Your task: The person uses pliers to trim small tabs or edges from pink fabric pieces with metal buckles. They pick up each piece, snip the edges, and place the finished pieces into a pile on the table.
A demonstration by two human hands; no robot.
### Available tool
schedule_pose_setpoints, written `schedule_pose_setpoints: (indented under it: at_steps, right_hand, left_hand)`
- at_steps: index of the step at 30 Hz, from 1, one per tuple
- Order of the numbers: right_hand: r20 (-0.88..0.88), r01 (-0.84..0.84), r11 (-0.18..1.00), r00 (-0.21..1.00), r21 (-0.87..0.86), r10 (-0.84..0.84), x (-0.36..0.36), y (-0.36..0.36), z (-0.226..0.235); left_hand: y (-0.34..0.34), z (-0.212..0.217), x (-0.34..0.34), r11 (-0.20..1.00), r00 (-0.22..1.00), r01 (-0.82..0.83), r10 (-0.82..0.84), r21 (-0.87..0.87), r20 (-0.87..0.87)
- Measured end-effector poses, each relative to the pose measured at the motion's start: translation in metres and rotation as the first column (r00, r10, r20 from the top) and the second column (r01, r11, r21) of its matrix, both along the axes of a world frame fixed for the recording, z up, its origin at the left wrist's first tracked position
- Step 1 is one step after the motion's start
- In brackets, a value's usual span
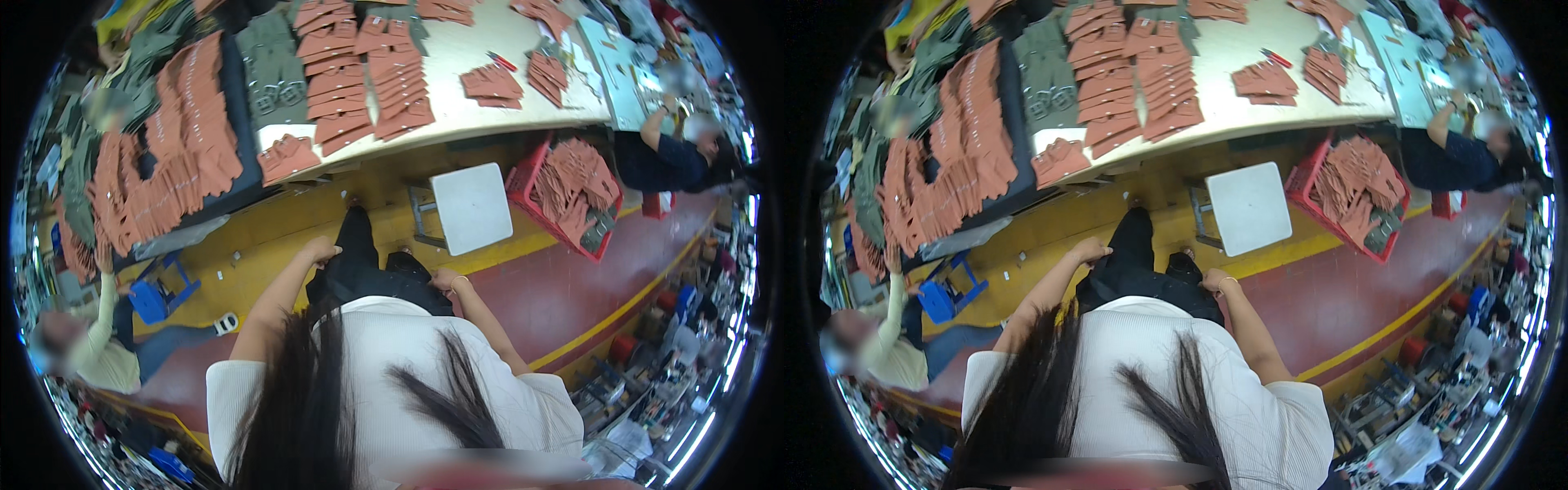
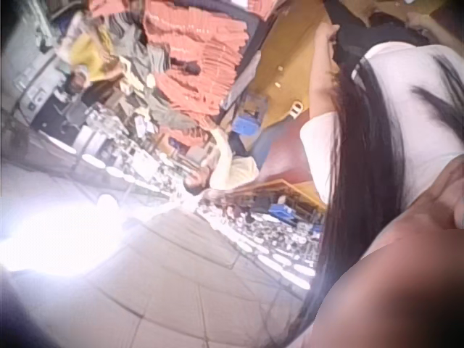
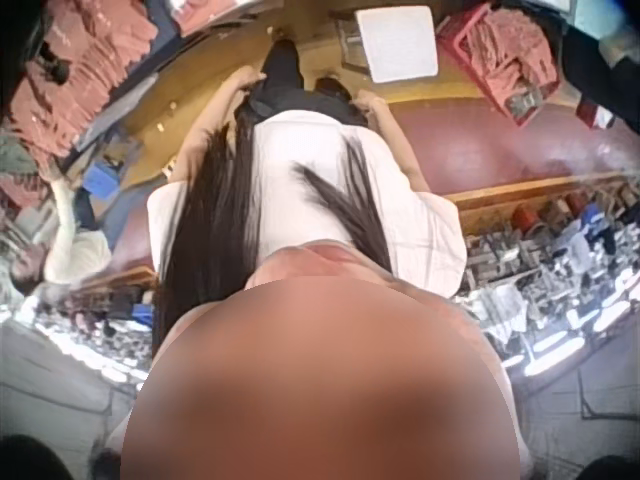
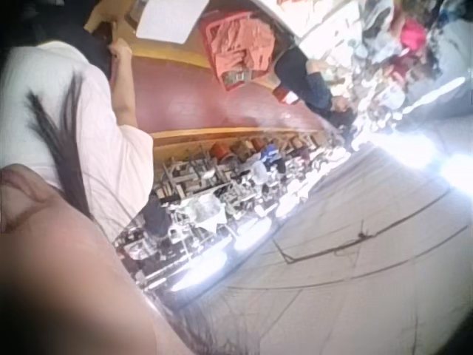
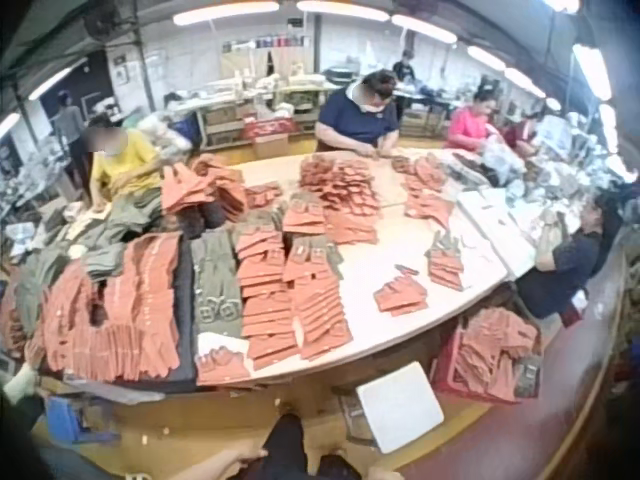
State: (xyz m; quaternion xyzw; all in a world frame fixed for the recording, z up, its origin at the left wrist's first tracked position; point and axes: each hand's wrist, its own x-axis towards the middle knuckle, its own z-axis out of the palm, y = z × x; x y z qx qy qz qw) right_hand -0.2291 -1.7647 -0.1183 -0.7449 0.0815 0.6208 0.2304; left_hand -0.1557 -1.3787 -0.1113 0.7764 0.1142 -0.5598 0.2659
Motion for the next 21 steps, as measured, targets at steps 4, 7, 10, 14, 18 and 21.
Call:
schedule_pose_setpoints:
  at_steps: [4, 7, 10, 14, 18, 21]
  right_hand:
    - [0.147, 0.328, 0.942, 0.931, 0.062, -0.334, -0.018, -0.039, -0.028]
    - [0.427, 0.126, 0.992, 0.898, -0.011, -0.109, -0.003, -0.106, -0.076]
    - [0.648, 0.189, 0.949, 0.762, -0.252, 0.021, 0.035, -0.172, -0.119]
    - [0.766, 0.444, 0.797, 0.641, -0.408, 0.035, 0.084, -0.243, -0.158]
    - [0.713, 0.497, 0.862, 0.64, -0.097, -0.288, 0.123, -0.278, -0.196]
    - [0.486, 0.698, 0.705, 0.575, 0.13, -0.659, 0.139, -0.289, -0.213]
  left_hand:
    - [-0.033, -0.015, -0.007, 1.0, 0.998, -0.023, 0.022, 0.012, 0.067]
    - [-0.081, -0.049, -0.023, 0.989, 0.986, -0.144, 0.14, 0.041, 0.093]
    - [-0.145, -0.104, -0.036, 0.969, 0.963, -0.247, 0.249, -0.027, 0.108]
    - [-0.258, -0.166, -0.038, 0.975, 0.963, -0.184, 0.205, -0.125, 0.177]
    - [-0.347, -0.188, -0.05, 0.595, 0.694, -0.677, 0.712, -0.434, -0.106]
    - [-0.367, -0.197, -0.044, 0.521, 0.591, -0.763, 0.803, -0.383, -0.085]
